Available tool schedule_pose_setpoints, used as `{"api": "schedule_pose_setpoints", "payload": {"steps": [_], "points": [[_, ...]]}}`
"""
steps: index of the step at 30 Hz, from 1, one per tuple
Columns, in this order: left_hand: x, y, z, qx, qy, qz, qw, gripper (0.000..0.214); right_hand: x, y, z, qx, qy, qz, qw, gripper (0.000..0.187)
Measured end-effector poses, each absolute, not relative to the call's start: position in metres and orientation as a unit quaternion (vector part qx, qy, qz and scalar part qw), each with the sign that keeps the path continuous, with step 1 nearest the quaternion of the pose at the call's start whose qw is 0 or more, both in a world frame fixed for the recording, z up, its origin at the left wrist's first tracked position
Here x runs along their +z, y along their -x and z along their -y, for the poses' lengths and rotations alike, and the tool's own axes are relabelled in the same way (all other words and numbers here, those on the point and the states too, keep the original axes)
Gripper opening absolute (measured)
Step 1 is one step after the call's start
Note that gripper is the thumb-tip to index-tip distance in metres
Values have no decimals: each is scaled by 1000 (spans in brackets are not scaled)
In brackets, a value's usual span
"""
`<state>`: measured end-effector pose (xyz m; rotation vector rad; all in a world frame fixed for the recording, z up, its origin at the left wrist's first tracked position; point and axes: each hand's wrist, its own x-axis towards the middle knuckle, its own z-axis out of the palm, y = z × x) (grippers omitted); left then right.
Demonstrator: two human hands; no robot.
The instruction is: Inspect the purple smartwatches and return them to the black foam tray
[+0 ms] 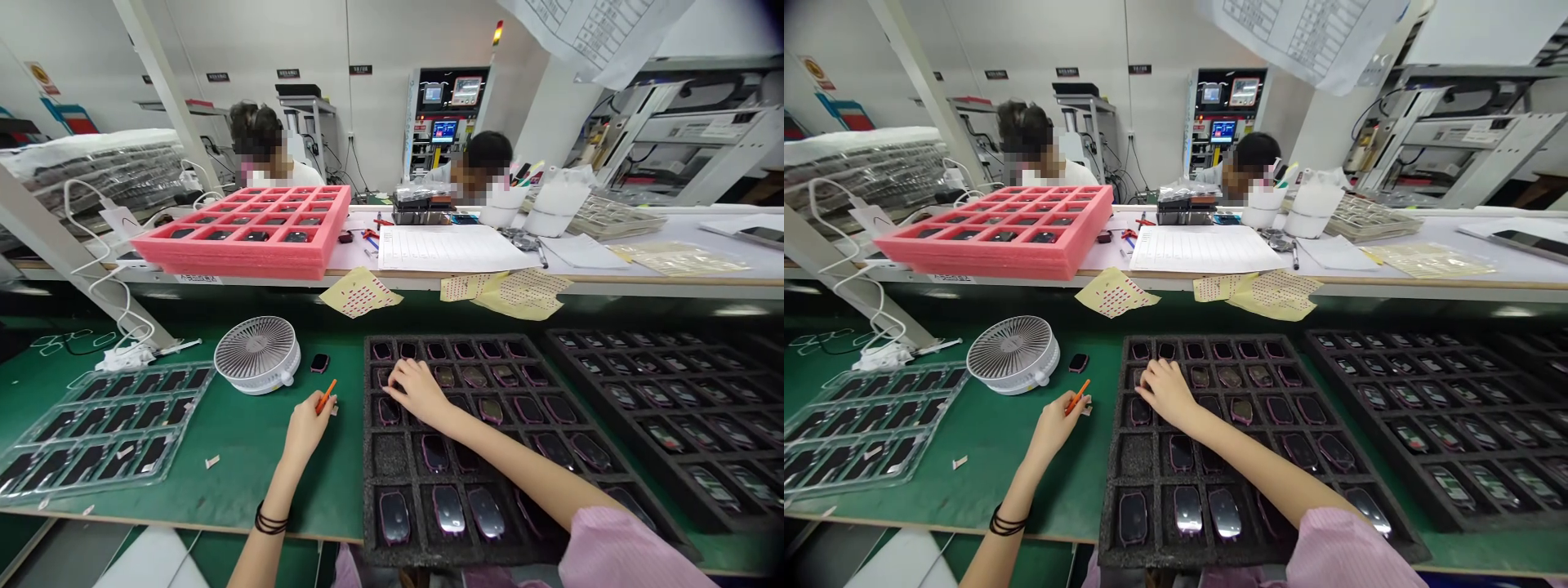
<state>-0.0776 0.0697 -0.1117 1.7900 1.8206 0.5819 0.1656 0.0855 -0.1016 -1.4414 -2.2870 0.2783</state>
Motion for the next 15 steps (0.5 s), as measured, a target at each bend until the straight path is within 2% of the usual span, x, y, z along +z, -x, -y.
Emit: {"api": "schedule_pose_setpoints", "payload": {"steps": [2,4,15], "points": [[-113,78,-70,205,-661,-676,254,31,-100,-167,-76,42,512,848,132,19],[-113,79,-69,199,-658,-682,248,32,-101,-165,-71,29,507,855,104,24],[-110,83,-62,174,-655,-699,227,31,-102,-157,-77,112,480,865,94,28]]}}
